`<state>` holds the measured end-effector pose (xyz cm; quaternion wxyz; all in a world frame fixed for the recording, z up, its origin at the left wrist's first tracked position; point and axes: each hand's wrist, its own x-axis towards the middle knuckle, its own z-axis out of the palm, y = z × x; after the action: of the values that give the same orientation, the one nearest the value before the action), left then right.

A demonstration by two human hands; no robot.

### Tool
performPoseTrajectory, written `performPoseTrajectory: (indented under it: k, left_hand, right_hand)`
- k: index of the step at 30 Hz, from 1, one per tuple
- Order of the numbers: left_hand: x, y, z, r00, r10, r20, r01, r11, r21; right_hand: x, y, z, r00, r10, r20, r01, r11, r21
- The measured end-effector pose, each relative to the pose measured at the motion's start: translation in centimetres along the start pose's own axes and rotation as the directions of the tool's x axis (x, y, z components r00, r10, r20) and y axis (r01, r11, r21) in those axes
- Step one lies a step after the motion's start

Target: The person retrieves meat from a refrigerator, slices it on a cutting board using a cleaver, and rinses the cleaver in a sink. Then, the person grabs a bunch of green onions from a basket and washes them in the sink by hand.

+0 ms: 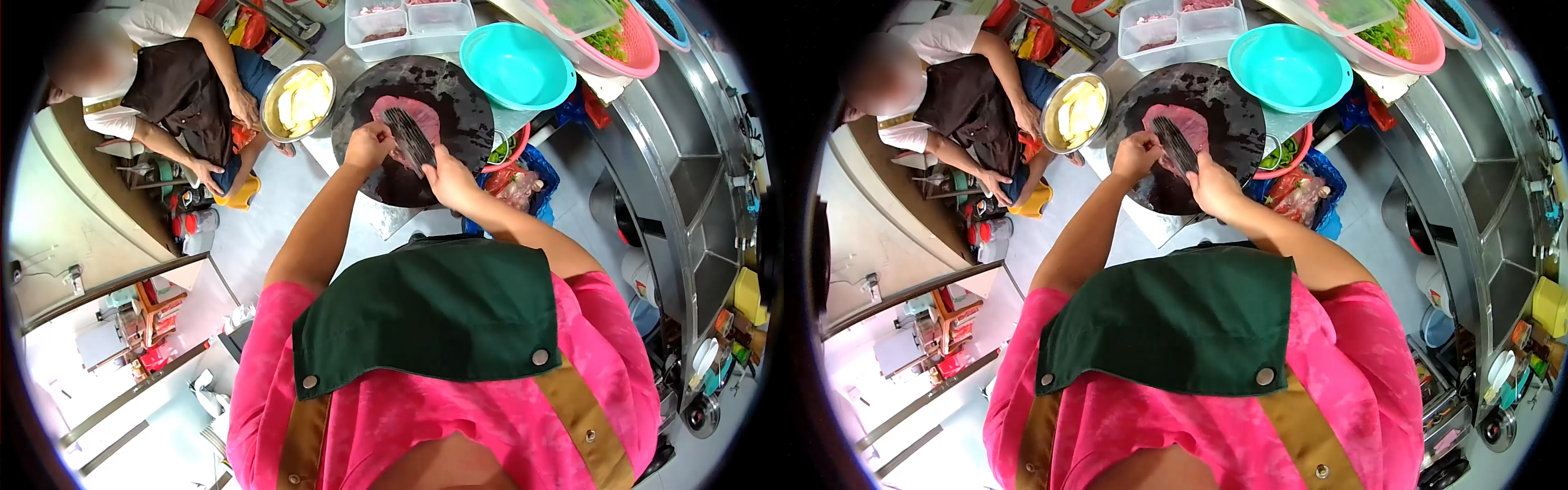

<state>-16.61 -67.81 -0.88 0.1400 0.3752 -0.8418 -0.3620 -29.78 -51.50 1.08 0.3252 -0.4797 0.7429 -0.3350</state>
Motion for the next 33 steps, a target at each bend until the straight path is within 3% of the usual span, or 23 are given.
performPoseTrajectory:
  k: [2, 4, 13, 17, 19, 21, 24, 25, 27, 28, 31, 33]
  left_hand:
    - [-0.1, -0.8, 0.2, 1.0, -0.018, 0.02, 0.018, 1.0, -0.016]
    - [-0.2, -1.8, 0.8, 0.999, -0.03, 0.012, 0.032, 0.985, -0.168]
    - [-0.6, 0.7, -0.4, 0.992, -0.12, -0.048, 0.109, 0.975, -0.192]
    - [-1.6, -0.6, 0.2, 0.965, -0.254, -0.063, 0.23, 0.939, -0.256]
    - [-2.5, -2.3, 0.5, 0.955, -0.293, -0.053, 0.229, 0.835, -0.5]
    - [-3.1, -3.3, 0.5, 0.951, -0.307, -0.036, 0.255, 0.845, -0.47]
    - [-3.0, -2.6, 0.6, 0.891, -0.446, -0.086, 0.366, 0.817, -0.446]
    - [-2.8, -1.5, 0.8, 0.891, -0.445, -0.091, 0.364, 0.818, -0.445]
    - [-2.1, 1.2, 1.3, 0.911, -0.295, -0.287, 0.271, 0.955, -0.12]
    - [-1.9, 3.1, 1.3, 0.906, -0.27, -0.327, 0.284, 0.959, -0.004]
    - [-0.5, 1.8, 2.1, 0.924, -0.305, -0.229, 0.343, 0.928, 0.147]
    - [-0.3, 1.0, 1.7, 0.91, -0.37, -0.184, 0.388, 0.919, 0.067]
  right_hand:
    - [-1.8, 1.3, -0.2, 0.999, -0.017, 0.032, 0.016, 0.999, 0.029]
    - [-2.2, 1.8, -0.5, 0.997, -0.033, 0.063, 0.03, 0.998, 0.047]
    - [1.2, 0.7, 0.2, 1.0, -0.017, -0.017, 0.017, 1.0, 0.0]
    - [-4.4, 3.0, -2.3, 0.983, -0.02, 0.182, 0.007, 0.998, 0.069]
    - [-6.0, 4.4, -3.1, 0.979, -0.025, 0.204, 0.006, 0.996, 0.094]
    - [-6.3, 5.4, -3.3, 0.976, -0.033, 0.214, 0.007, 0.993, 0.121]
    - [-5.8, 8.1, -1.8, 0.998, -0.007, -0.056, 0.024, 0.949, 0.314]
    - [-5.7, 7.2, -2.4, 0.998, -0.011, -0.055, 0.028, 0.949, 0.315]
    - [-5.4, 4.7, -4.1, 0.985, 0.17, 0.031, -0.171, 0.933, 0.317]
    - [-5.1, 4.1, -4.1, 0.987, 0.161, 0.007, -0.155, 0.937, 0.314]
    - [-4.3, 1.9, -4.7, 0.994, 0.106, 0.037, -0.112, 0.969, 0.221]
    - [-3.1, 2.5, -3.3, 0.997, 0.066, 0.035, -0.073, 0.959, 0.275]
